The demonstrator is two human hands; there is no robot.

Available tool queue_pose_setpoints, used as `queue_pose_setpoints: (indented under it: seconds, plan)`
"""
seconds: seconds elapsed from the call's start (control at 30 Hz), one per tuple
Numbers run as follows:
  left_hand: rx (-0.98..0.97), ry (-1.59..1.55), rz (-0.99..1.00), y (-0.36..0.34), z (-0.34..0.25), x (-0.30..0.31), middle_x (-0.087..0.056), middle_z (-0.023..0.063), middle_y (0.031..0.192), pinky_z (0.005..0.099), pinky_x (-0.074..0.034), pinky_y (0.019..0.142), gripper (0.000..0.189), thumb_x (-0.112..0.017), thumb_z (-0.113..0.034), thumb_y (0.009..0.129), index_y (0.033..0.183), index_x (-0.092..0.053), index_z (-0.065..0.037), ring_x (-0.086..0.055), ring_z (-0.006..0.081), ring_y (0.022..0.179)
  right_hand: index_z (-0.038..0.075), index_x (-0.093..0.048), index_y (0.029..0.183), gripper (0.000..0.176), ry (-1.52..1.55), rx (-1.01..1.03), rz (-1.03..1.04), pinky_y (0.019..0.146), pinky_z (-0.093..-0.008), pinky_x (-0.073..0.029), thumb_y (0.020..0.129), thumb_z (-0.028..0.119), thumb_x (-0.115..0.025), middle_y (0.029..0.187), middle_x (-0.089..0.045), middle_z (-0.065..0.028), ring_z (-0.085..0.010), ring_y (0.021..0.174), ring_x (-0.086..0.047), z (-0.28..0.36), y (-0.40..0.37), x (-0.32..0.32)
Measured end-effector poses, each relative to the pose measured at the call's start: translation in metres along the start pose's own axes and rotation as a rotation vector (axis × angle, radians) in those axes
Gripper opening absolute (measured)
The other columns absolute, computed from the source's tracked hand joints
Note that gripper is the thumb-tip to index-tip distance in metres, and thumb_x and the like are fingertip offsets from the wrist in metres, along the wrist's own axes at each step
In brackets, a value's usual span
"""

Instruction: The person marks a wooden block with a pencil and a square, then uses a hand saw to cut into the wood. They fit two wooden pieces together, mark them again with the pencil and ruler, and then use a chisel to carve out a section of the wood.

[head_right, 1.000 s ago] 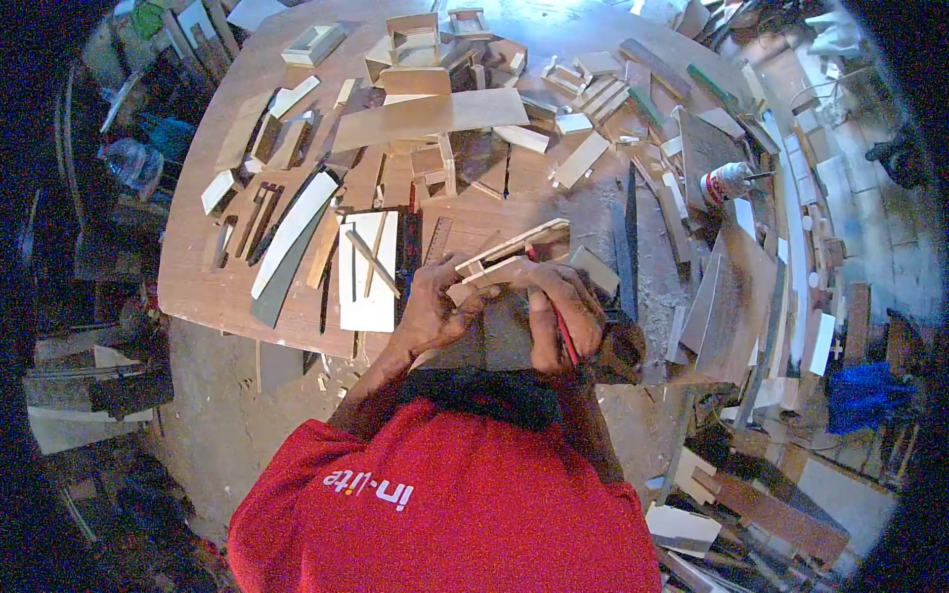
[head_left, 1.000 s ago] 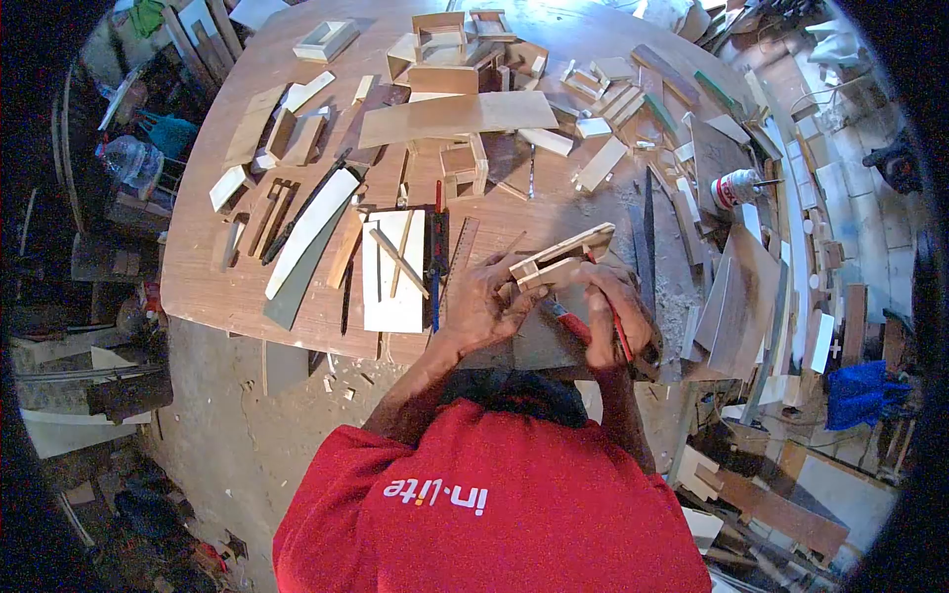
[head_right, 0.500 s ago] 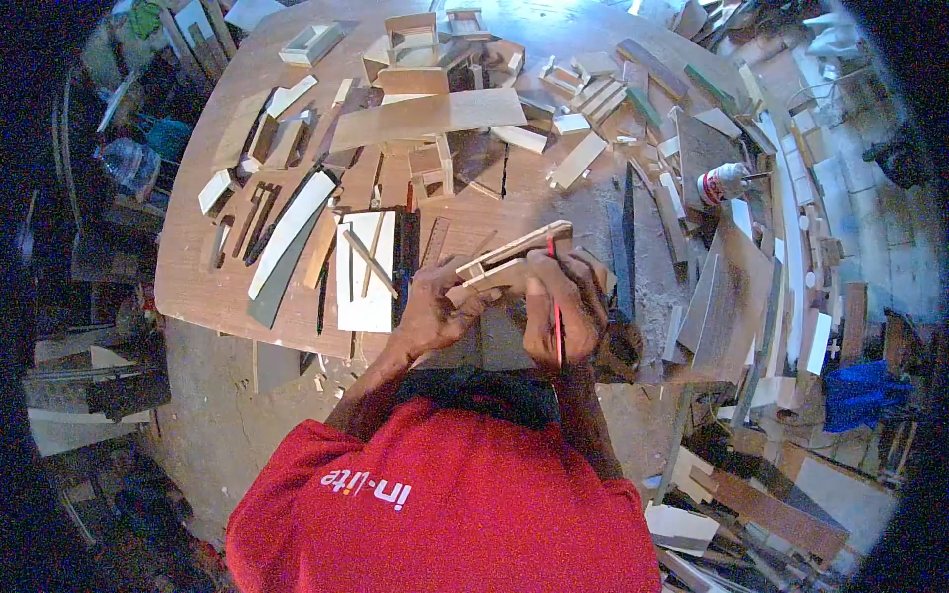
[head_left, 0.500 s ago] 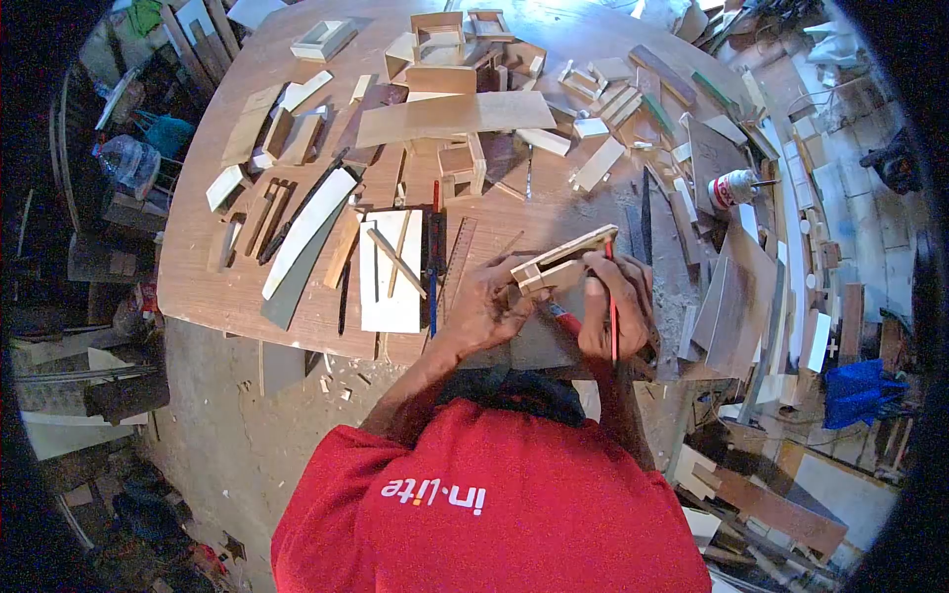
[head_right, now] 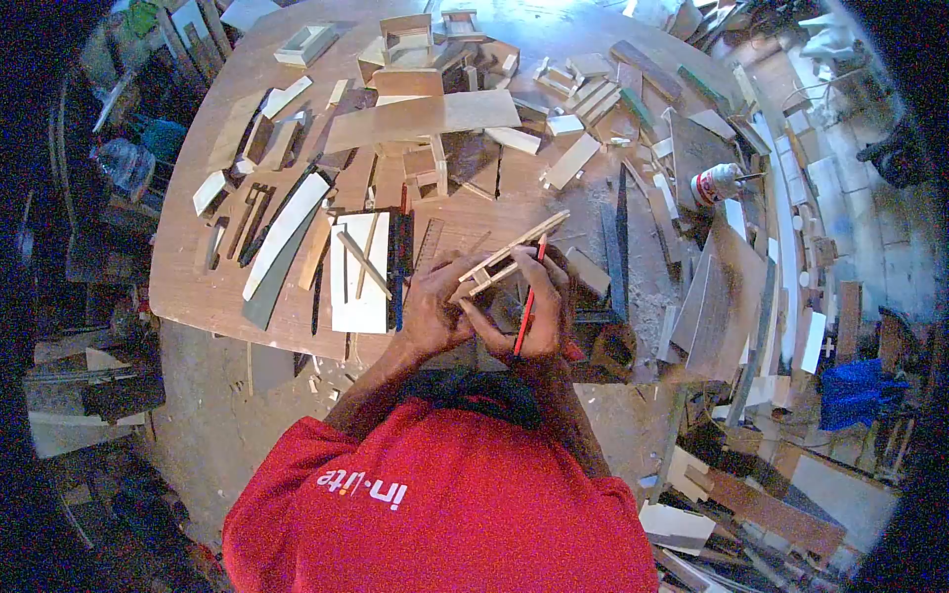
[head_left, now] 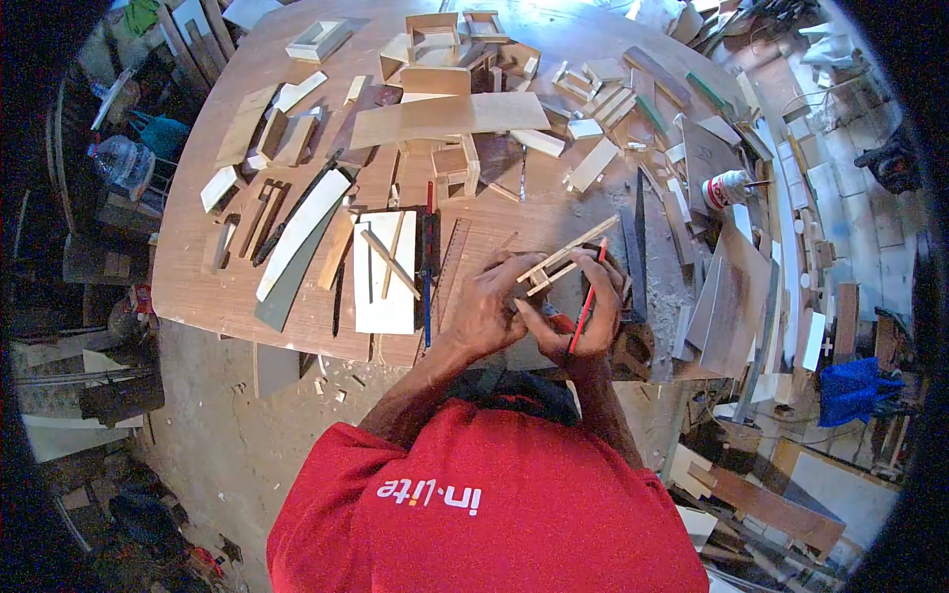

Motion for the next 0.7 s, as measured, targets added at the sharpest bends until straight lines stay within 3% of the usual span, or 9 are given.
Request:
queue_pose_setpoints:
  seconds: [0.1, 0.17, 0.3, 0.37, 0.47, 0.5, 0.57, 0.7]
  plan:
    - [-0.025, 0.007, 0.003, 0.002, -0.005, 0.001, -0.065, 0.0177, 0.105, 0.0418, -0.049, 0.087, 0.053, -0.067, -0.004, 0.062, 0.114, -0.058, -0.001, -0.060, 0.0371, 0.098, 0.000, -0.053, 0.119, 0.072, -0.036, -0.027, -0.026, 0.098, -0.0489, -0.039, 0.057, 0.016, -0.085, 0.112, -0.058, -0.0179, -0.0382, 0.110, -0.053, -0.002, -0.002, 0.000]
    - [-0.032, 0.003, 0.022, 0.003, -0.007, 0.001, -0.065, 0.0176, 0.106, 0.0418, -0.049, 0.088, 0.052, -0.067, -0.004, 0.063, 0.114, -0.058, -0.001, -0.060, 0.0365, 0.099, 0.004, -0.055, 0.116, 0.066, -0.134, 0.097, -0.002, 0.097, -0.0520, -0.040, 0.060, 0.020, -0.086, 0.114, -0.058, -0.0159, -0.0361, 0.109, -0.054, 0.001, 0.004, 0.004]
    - [-0.054, 0.024, 0.046, 0.003, -0.005, -0.001, -0.064, 0.0174, 0.108, 0.0418, -0.049, 0.089, 0.052, -0.067, -0.004, 0.063, 0.113, -0.058, -0.001, -0.061, 0.0360, 0.099, 0.005, -0.058, 0.110, 0.060, -0.097, 0.139, 0.038, 0.099, -0.0528, -0.037, 0.058, 0.016, -0.084, 0.107, -0.060, -0.0132, -0.0362, 0.107, -0.053, 0.001, 0.011, 0.009]
    - [-0.069, 0.068, 0.037, 0.000, 0.001, -0.004, -0.065, 0.0104, 0.110, 0.0423, -0.047, 0.089, 0.054, -0.068, -0.011, 0.063, 0.116, -0.060, -0.007, -0.061, 0.0344, 0.094, 0.007, -0.060, 0.106, 0.054, -0.137, 0.196, 0.088, 0.102, -0.0552, -0.033, 0.059, 0.017, -0.083, 0.101, -0.062, -0.0104, -0.0351, 0.105, -0.055, 0.001, 0.013, 0.011]
    - [-0.076, 0.068, 0.042, -0.003, 0.006, -0.009, -0.064, 0.0088, 0.114, 0.0424, -0.047, 0.091, 0.051, -0.066, -0.008, 0.064, 0.114, -0.061, -0.008, -0.061, 0.0337, 0.098, 0.014, -0.061, 0.104, 0.050, -0.111, 0.193, 0.100, 0.101, -0.0529, -0.034, 0.059, 0.017, -0.082, 0.098, -0.064, -0.0049, -0.0315, 0.106, -0.056, -0.001, 0.014, 0.012]
    - [-0.075, 0.067, 0.042, -0.003, 0.006, -0.008, -0.064, 0.0088, 0.114, 0.0424, -0.047, 0.091, 0.051, -0.066, -0.008, 0.064, 0.114, -0.061, -0.008, -0.061, 0.0337, 0.098, 0.014, -0.061, 0.104, 0.050, -0.110, 0.193, 0.101, 0.101, -0.0529, -0.034, 0.059, 0.017, -0.082, 0.098, -0.064, -0.0049, -0.0315, 0.106, -0.056, -0.001, 0.015, 0.012]
    - [-0.142, 0.136, 0.093, -0.001, 0.003, -0.007, -0.064, 0.0168, 0.108, 0.0425, -0.048, 0.089, 0.049, -0.067, -0.005, 0.064, 0.112, -0.056, -0.003, -0.060, 0.0370, 0.097, 0.016, -0.063, 0.101, 0.047, -0.116, 0.206, 0.123, 0.098, -0.0505, -0.036, 0.059, 0.017, -0.082, 0.094, -0.065, -0.0037, -0.0305, 0.104, -0.056, 0.001, 0.017, 0.012]
    - [-0.154, 0.132, 0.078, 0.001, -0.001, -0.006, -0.064, 0.0169, 0.107, 0.0429, -0.048, 0.088, 0.049, -0.067, -0.005, 0.064, 0.112, -0.056, -0.003, -0.060, 0.0375, 0.095, 0.016, -0.063, 0.101, 0.046, -0.059, 0.161, 0.115, 0.097, -0.0488, -0.037, 0.058, 0.016, -0.081, 0.092, -0.065, -0.0034, -0.0301, 0.103, -0.057, -0.003, 0.015, 0.010]
Point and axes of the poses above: each hand's wrist, its own y-axis towards the middle knuckle, its own x-axis out of the back of the hand, z = x × y, the point moved 3 cm from there along y, towards the middle knuckle
